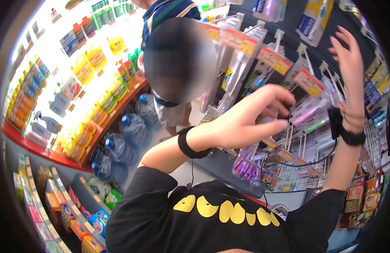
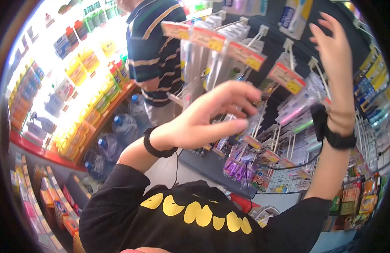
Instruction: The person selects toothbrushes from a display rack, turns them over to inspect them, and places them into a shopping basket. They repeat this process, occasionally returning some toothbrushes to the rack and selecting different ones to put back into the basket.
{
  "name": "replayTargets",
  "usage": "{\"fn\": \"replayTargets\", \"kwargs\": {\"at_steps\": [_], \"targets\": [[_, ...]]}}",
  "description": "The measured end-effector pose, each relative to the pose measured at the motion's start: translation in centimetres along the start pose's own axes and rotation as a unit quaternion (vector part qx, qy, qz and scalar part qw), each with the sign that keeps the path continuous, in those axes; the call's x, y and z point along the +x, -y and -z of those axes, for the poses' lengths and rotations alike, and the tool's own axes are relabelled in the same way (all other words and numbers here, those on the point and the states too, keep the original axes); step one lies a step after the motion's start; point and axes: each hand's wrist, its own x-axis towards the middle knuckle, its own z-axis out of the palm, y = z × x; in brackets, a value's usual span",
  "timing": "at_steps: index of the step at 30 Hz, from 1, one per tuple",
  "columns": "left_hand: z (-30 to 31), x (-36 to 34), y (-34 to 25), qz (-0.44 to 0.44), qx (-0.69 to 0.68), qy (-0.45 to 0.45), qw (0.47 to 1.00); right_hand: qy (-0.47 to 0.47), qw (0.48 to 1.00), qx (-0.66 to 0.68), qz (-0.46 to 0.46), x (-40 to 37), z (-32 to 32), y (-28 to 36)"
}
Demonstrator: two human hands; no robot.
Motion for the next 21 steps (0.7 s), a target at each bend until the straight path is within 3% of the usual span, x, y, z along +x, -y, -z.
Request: {"fn": "replayTargets", "kwargs": {"at_steps": [2, 4, 6, 8, 10, 12, 13, 15, 17, 18, 21], "targets": [[0.4, -3.1, 1.5, 0.052, -0.011, 0.008, 0.999, 0.021, 0.998, -0.013, 0.06, -3.6, 1.4, 1.6], [0.5, -6.2, 2.6, 0.154, -0.075, 0.005, 0.985, 0.048, 0.998, 0.023, 0.034, -8.2, 2.7, 3.6], [0.5, -9.4, 4.6, 0.215, -0.101, -0.022, 0.971, 0.135, 0.99, 0.046, 0.019, -12.8, 5.2, 2.8], [0.2, -12.2, 6.4, 0.242, -0.122, -0.04, 0.962, 0.185, 0.977, 0.103, -0.004, -17.8, 7.2, 1.7], [0.0, -14.6, 7.8, 0.282, -0.142, -0.1, 0.944, 0.177, 0.975, 0.115, -0.07, -22.8, 9.0, 0.7], [0.0, -16.5, 8.8, 0.306, -0.139, -0.11, 0.935, 0.048, 0.975, 0.124, -0.18, -28.3, 10.7, -0.7], [0.1, -16.8, 8.7, 0.322, -0.139, -0.119, 0.929, 0.034, 0.975, 0.124, -0.182, -30.3, 11.6, -1.4], [0.1, -17.3, 9.0, 0.348, -0.128, -0.119, 0.921, -0.141, 0.921, 0.123, -0.342, -34.6, 13.3, -1.5], [-0.5, -17.2, 10.6, 0.364, -0.124, -0.132, 0.914, -0.226, 0.9, 0.063, -0.368, -35.7, 12.8, -0.2], [-0.7, -16.6, 11.1, 0.377, -0.143, -0.075, 0.912, -0.285, 0.88, 0.01, -0.381, -35.8, 13.1, 0.4], [-2.4, -14.6, 12.8, 0.412, -0.098, -0.051, 0.905, -0.282, 0.881, -0.085, -0.369, -36.0, 15.7, 1.8]]}}
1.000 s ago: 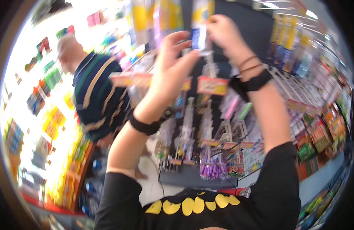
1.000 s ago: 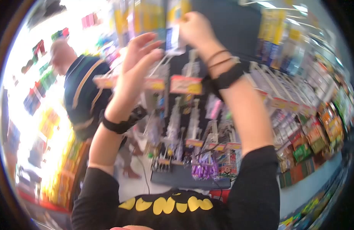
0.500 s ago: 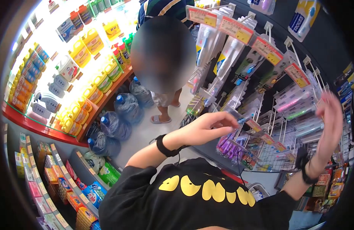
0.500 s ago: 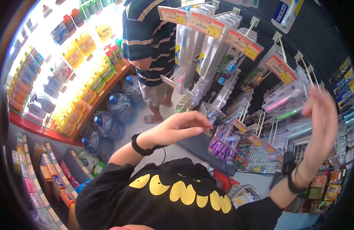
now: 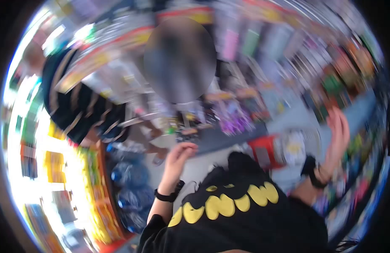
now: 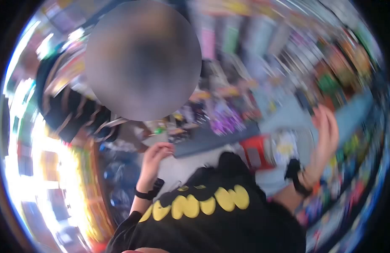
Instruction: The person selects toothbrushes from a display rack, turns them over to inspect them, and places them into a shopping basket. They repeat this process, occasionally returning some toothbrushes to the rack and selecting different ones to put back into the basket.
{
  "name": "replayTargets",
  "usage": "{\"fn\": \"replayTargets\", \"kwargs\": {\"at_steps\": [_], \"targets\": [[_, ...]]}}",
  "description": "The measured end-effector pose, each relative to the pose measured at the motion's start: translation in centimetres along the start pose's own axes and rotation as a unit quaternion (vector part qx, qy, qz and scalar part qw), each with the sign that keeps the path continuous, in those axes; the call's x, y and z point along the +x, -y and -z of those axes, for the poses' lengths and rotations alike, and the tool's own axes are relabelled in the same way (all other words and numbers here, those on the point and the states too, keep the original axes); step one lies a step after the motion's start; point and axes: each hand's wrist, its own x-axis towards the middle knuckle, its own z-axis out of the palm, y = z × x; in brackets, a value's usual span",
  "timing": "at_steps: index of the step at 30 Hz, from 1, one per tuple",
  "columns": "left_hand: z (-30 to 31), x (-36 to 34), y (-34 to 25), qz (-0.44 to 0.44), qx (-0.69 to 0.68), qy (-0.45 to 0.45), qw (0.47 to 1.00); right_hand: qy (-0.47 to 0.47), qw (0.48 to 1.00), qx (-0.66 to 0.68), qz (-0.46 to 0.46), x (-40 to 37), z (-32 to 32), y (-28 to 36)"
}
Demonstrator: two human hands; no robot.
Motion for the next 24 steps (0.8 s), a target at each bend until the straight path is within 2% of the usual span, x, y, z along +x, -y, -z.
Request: {"fn": "replayTargets", "kwargs": {"at_steps": [3, 6, 9, 11, 13, 15, 17, 19, 21, 22, 23, 24], "targets": [[-2.9, 1.7, 0.9, -0.004, -0.01, 0.05, 0.999, -0.028, 0.999, -0.018, 0.024, -0.4, 3.1, 1.0], [-6.1, 1.6, 0.3, 0.007, -0.029, 0.063, 0.998, -0.046, 0.998, 0.036, 0.004, 0.0, 6.7, -1.5], [-8.3, 1.4, 1.2, 0.006, -0.058, 0.085, 0.995, -0.078, 0.985, 0.14, -0.059, 1.3, 9.6, -9.4], [-10.4, 0.4, 1.7, 0.031, -0.046, 0.081, 0.995, -0.163, 0.968, 0.079, -0.174, 1.3, 12.6, -17.1], [-11.1, 0.4, 2.3, 0.044, -0.036, 0.061, 0.997, -0.142, 0.963, -0.023, -0.228, 0.1, 14.1, -25.8], [-12.4, 0.2, 1.9, 0.054, -0.025, 0.036, 0.998, -0.13, 0.938, -0.022, -0.322, -1.8, 13.8, -32.4], [-14.0, 0.3, 1.3, 0.06, -0.046, 0.006, 0.997, -0.054, 0.941, -0.082, -0.325, -4.5, 13.3, -38.7], [-16.2, 0.6, 0.9, 0.062, -0.038, -0.005, 0.997, -0.013, 0.933, -0.103, -0.344, -6.6, 12.2, -41.9], [-18.5, 0.5, 0.6, 0.058, -0.027, -0.026, 0.998, -0.006, 0.884, -0.28, -0.375, -8.7, 11.5, -48.9], [-19.3, 0.4, 0.5, 0.065, -0.007, -0.02, 0.998, -0.026, 0.899, -0.264, -0.349, -8.8, 11.5, -48.1], [-20.0, 0.2, 0.0, 0.068, 0.015, -0.023, 0.997, 0.042, 0.862, -0.335, -0.378, -8.5, 11.4, -47.7], [-20.8, -0.2, -0.5, 0.069, 0.003, -0.026, 0.997, 0.13, 0.88, -0.35, -0.293, -10.5, 12.4, -51.9]]}}
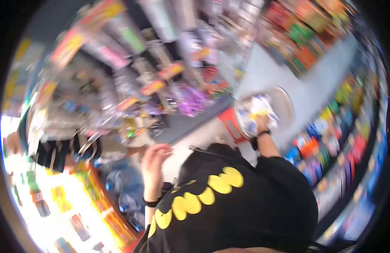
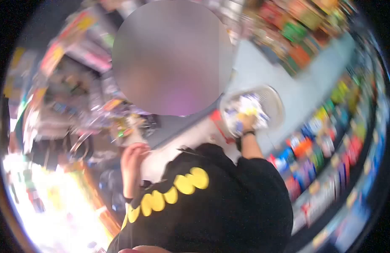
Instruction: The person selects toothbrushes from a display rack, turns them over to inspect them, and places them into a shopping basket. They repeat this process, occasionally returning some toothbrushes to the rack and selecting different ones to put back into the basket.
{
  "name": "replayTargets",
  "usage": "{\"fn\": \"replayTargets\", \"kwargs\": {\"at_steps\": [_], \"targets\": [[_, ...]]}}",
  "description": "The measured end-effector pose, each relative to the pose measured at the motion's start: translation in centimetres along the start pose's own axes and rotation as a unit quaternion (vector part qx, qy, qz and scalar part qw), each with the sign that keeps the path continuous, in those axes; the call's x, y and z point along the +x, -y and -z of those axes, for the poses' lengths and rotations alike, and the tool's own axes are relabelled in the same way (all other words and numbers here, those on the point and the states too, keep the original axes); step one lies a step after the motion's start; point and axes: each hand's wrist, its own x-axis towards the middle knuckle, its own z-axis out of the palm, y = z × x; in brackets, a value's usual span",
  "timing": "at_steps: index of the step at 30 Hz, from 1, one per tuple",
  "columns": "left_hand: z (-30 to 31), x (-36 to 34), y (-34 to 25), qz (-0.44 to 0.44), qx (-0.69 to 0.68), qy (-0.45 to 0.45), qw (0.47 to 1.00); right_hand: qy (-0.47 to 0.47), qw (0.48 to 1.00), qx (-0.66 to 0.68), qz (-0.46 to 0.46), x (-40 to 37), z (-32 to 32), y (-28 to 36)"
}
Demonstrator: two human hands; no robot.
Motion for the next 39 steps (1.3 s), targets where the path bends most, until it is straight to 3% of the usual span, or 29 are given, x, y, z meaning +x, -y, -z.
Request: {"fn": "replayTargets", "kwargs": {"at_steps": [1, 3, 4, 6, 7, 8, 10, 13, 21, 29, 31, 39], "targets": [[-0.9, -0.4, -0.3, -0.001, -0.011, -0.009, 1.0, 0.043, 0.989, -0.125, 0.059, 0.4, -0.4, -0.3], [-1.5, -1.2, -0.7, 0.012, -0.009, -0.027, 1.0, 0.08, 0.906, -0.361, 0.205, 1.1, -0.9, -1.1], [-1.5, -1.4, -0.6, 0.01, -0.019, -0.033, 0.999, 0.191, 0.92, -0.321, 0.122, 1.9, -0.7, -1.4], [-1.3, -1.8, 0.0, -0.001, -0.033, -0.044, 0.998, 0.25, 0.883, -0.377, 0.127, 0.7, 2.3, 4.0], [-1.1, -2.6, 0.4, -0.012, -0.033, -0.044, 0.998, 0.187, 0.856, -0.432, 0.216, 0.8, 1.0, 1.5], [-1.1, -3.1, 0.4, -0.015, -0.028, -0.055, 0.998, 0.27, 0.856, -0.42, 0.135, 2.7, -0.6, -0.2], [-0.8, -3.4, 1.0, -0.019, -0.028, -0.095, 0.995, 0.265, 0.835, -0.467, 0.118, 4.3, -3.0, -2.6], [-1.0, -4.2, 1.3, -0.004, -0.021, -0.139, 0.99, 0.264, 0.835, -0.471, 0.1, 4.8, -3.3, -1.5], [-2.1, -4.0, 1.2, 0.027, -0.025, -0.145, 0.989, 0.259, 0.848, -0.455, 0.076, 5.0, -4.4, 1.1], [-2.4, -1.5, 1.9, 0.015, -0.05, -0.107, 0.993, 0.242, 0.869, -0.425, 0.073, 5.1, -3.0, 0.1], [-2.3, -0.7, 3.0, -0.037, -0.04, -0.061, 0.997, 0.235, 0.876, -0.415, 0.073, 4.9, -2.6, -0.1], [-2.6, -1.3, 3.1, -0.046, -0.083, -0.059, 0.994, 0.194, 0.917, -0.347, 0.04, 3.3, -1.8, -0.1]]}}
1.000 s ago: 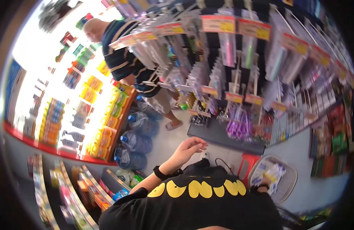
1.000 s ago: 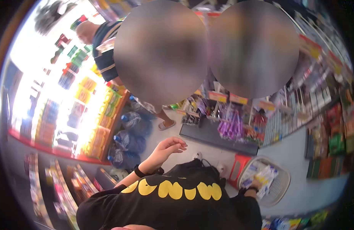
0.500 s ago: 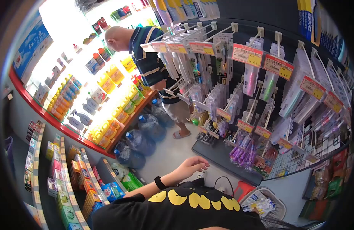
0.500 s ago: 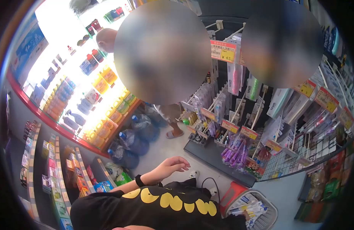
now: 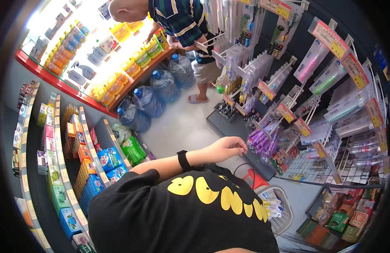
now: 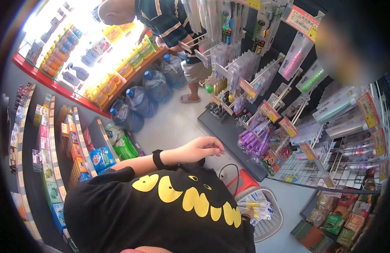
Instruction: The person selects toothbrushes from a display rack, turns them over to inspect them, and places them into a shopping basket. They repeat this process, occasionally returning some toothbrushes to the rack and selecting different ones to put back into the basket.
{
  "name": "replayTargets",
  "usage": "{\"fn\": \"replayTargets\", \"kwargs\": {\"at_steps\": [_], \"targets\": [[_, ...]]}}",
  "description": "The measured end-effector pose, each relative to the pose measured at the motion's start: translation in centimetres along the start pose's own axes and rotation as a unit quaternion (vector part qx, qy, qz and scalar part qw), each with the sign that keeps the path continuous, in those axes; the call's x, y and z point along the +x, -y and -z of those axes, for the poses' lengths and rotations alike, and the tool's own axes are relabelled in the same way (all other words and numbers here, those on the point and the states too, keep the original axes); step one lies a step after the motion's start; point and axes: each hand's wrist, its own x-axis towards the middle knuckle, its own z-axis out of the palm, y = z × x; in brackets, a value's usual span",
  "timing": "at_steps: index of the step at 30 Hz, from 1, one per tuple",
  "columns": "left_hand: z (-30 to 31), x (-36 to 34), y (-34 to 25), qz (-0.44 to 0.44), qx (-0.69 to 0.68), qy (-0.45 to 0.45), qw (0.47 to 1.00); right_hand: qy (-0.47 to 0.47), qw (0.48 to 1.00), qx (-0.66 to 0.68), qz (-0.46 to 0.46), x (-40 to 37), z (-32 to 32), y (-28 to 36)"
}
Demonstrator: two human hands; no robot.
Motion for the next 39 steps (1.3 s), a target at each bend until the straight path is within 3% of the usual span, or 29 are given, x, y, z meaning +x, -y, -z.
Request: {"fn": "replayTargets", "kwargs": {"at_steps": [9, 13, 17, 20, 22, 24, 25, 26, 28, 30, 31, 34, 39], "targets": [[1.2, -0.3, 0.7, -0.004, 0.001, -0.015, 1.0, -0.113, 0.968, 0.213, -0.068, -2.3, 2.0, 0.3], [1.7, 0.2, 1.1, -0.007, 0.004, -0.005, 1.0, -0.236, 0.888, 0.39, -0.058, -6.0, 6.8, 2.7], [1.8, 0.9, 1.4, -0.018, 0.011, 0.027, 0.999, -0.333, 0.773, 0.537, 0.057, -11.1, 15.0, 6.7], [1.7, 1.4, 1.1, -0.036, 0.044, 0.051, 0.997, -0.269, 0.763, 0.56, 0.176, -17.9, 22.2, 13.6], [1.7, 1.8, 0.2, -0.05, 0.099, 0.074, 0.991, -0.212, 0.634, 0.649, 0.363, -17.9, 22.9, 17.2], [1.2, 1.8, -1.2, -0.107, 0.127, 0.06, 0.984, -0.122, 0.63, 0.643, 0.418, -19.4, 24.8, 20.7], [1.2, 2.2, -1.8, -0.124, 0.168, 0.073, 0.975, -0.103, 0.604, 0.642, 0.461, -21.3, 26.1, 23.0], [1.1, 2.5, -2.4, -0.162, 0.182, 0.075, 0.967, -0.105, 0.609, 0.604, 0.503, -23.0, 27.5, 24.8], [0.8, 3.0, -3.8, -0.229, 0.193, 0.062, 0.952, -0.01, 0.588, 0.601, 0.541, -26.8, 30.2, 27.9], [1.1, 3.1, -4.8, -0.228, 0.226, 0.052, 0.946, 0.061, 0.538, 0.603, 0.586, -30.2, 32.2, 30.3], [1.3, 2.7, -6.7, -0.213, 0.235, 0.071, 0.946, 0.105, 0.539, 0.593, 0.589, -32.0, 33.9, 31.3], [2.4, 3.3, -7.1, -0.195, 0.031, 0.093, 0.976, 0.108, 0.543, 0.511, 0.657, -35.1, 37.5, 34.5], [4.5, 2.7, -13.4, -0.249, -0.004, 0.031, 0.968, 0.126, 0.503, 0.49, 0.701, -38.9, 42.5, 39.5]]}}
